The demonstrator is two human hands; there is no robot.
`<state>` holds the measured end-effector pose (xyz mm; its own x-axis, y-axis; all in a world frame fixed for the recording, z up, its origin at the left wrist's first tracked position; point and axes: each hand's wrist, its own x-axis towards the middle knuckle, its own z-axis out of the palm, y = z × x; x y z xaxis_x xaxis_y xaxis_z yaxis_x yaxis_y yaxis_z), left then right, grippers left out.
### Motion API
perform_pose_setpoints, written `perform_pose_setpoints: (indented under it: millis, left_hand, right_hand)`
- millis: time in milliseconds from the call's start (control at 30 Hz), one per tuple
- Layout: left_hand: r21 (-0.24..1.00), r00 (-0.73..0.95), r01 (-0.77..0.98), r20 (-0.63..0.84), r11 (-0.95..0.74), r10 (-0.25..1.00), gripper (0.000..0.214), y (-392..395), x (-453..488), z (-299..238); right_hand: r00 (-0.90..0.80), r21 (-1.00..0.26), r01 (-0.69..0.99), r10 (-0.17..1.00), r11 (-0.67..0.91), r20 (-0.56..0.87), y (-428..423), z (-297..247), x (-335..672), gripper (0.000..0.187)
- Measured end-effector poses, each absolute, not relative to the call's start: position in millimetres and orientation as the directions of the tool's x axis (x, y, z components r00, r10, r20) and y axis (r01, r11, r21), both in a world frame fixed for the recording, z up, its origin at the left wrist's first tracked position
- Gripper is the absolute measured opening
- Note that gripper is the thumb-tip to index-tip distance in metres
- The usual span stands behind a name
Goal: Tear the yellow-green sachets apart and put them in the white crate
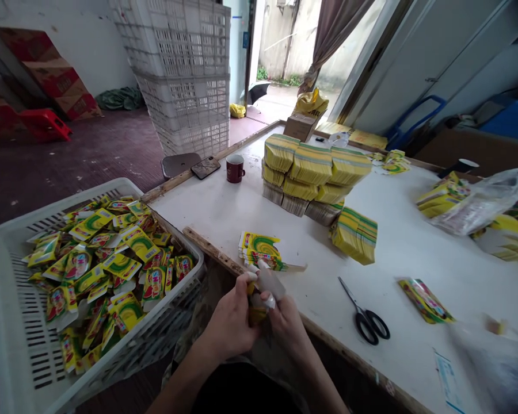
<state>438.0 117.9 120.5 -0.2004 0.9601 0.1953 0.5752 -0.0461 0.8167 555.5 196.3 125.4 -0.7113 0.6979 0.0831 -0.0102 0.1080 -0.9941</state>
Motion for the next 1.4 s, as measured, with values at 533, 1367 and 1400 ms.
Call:
perform_pose_setpoints:
  millis: [533, 1367, 1400]
  left_hand:
    - [0.757, -0.282, 0.642, 0.081, 0.125, 0.956, 0.050, 116, 403, 134]
    - [0.669, -0.223, 0.741, 0.154, 0.065, 0.963, 0.055, 111, 396, 143]
    - [0.660, -0.232, 0.748, 0.166, 0.067, 0.958, 0.056, 111, 397, 145]
  right_hand:
    - [-0.831, -0.731, 0.164, 0.492, 0.663, 0.260, 212, 106, 569, 0.046]
    - [-0.864, -0.744, 0.109, 0.433, 0.659, 0.257, 216, 125, 571, 0.026]
    - [-0.844, -0.746, 0.124, 0.465, 0.654, 0.268, 213, 122, 569, 0.033]
